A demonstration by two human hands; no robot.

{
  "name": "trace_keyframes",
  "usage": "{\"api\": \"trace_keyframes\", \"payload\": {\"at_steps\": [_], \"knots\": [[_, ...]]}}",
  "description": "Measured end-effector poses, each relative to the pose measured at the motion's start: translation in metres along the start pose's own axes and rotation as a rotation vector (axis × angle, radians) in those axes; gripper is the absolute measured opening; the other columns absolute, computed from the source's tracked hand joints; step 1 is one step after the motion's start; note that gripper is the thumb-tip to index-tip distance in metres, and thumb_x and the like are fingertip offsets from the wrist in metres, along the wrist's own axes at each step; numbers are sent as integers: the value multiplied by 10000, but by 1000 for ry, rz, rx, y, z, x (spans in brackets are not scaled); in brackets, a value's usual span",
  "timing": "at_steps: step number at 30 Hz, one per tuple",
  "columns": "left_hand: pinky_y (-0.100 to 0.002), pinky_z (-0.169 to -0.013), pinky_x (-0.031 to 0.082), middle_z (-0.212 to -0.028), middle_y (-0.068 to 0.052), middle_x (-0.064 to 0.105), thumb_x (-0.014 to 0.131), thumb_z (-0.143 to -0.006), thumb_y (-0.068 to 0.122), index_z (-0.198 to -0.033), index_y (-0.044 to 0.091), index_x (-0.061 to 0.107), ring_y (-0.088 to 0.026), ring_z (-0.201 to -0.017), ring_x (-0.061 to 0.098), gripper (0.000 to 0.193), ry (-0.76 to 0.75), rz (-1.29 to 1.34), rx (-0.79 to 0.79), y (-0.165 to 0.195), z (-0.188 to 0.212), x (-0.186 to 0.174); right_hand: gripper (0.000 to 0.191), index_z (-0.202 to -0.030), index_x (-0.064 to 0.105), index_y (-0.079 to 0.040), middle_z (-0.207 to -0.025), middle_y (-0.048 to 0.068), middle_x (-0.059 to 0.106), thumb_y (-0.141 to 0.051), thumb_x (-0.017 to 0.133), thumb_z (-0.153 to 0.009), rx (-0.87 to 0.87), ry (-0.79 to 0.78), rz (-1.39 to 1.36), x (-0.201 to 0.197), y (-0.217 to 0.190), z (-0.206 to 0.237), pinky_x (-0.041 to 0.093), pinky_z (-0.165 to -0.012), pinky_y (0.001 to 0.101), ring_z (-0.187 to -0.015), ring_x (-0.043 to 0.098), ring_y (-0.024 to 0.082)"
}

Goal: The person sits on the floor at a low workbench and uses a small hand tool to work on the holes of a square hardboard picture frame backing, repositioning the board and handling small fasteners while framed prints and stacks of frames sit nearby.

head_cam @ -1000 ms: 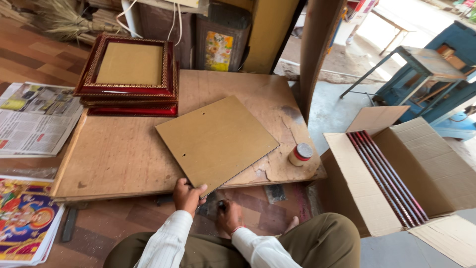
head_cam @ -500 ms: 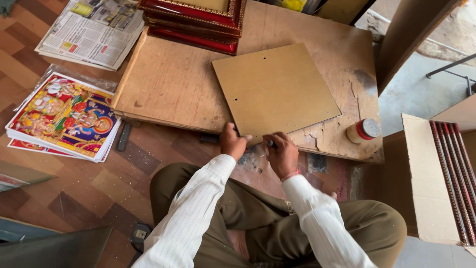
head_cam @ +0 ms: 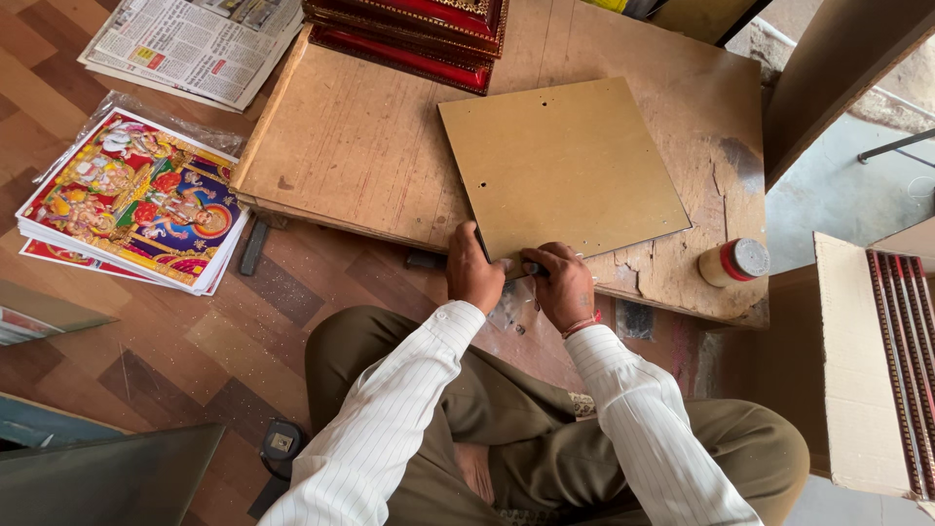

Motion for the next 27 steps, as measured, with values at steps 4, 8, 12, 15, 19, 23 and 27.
{"api": "trace_keyframes", "payload": {"at_steps": [4, 8, 12, 15, 19, 23, 27], "knots": [[-460, -880, 479, -1032, -167, 654, 759, -671, -45, -860, 20, 651, -366, -1029, 597, 228, -40, -205, 329, 44, 4, -2, 197, -1053, 786, -76, -1059, 92, 750, -51, 731, -865, 236, 128, -216, -8, 30, 14, 590, -786, 337, -871, 751, 235], [-430, -873, 513, -994, -108, 666, 687, -769, -89, -759, 20, 673, -327, -1011, 619, 110, -206, -125, 343, 34, -2, 22, 126, -992, 787, -49, -1068, 94, 753, -77, 770, -870, 236, 254, -224, -14, 35, 26, 584, -789, 316, -899, 744, 223], [-428, -838, 519, -940, -105, 664, 773, -743, -5, -731, 50, 697, -317, -940, 641, 94, -191, -48, 300, 17, -17, 32, 127, -938, 796, -51, -1030, 97, 744, -87, 781, -817, 343, 245, -279, -7, 47, 25, 575, -791, 320, -883, 733, 227], [-441, -814, 512, -896, -111, 655, 876, -673, 102, -672, 58, 700, -321, -900, 640, 181, -233, -39, 267, 12, -23, 38, 119, -904, 799, -50, -989, 96, 733, -90, 785, -792, 424, 238, -295, -3, 54, 20, 564, -789, 327, -872, 717, 227], [-444, -828, 505, -908, -103, 660, 893, -629, 113, -652, 64, 702, -321, -932, 630, 199, -251, -106, 236, 12, -25, 42, 119, -887, 804, -49, -973, 101, 729, -94, 788, -778, 423, 255, -263, -4, 54, 20, 554, -794, 339, -868, 708, 234], [-437, -845, 505, -920, -98, 659, 889, -621, 95, -640, 71, 691, -322, -956, 624, 200, -266, -118, 220, 10, -24, 44, 114, -884, 790, -51, -981, 94, 716, -101, 782, -781, 441, 263, -336, 2, 62, 24, 563, -778, 329, -863, 712, 230], [-448, -854, 499, -929, -96, 660, 894, -633, 95, -637, 74, 680, -330, -959, 620, 215, -284, -202, 237, 13, -26, 49, 119, -873, 797, -35, -966, 102, 715, -101, 801, -774, 464, 233, -242, 8, 68, 22, 552, -758, 324, -828, 700, 224]]}}
Point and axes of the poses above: each hand's wrist, its own z-axis away from the middle knuckle, its own x-axis out of the palm, y = z × x, the point moved 10 cm from there along -z, towards the middle knuckle
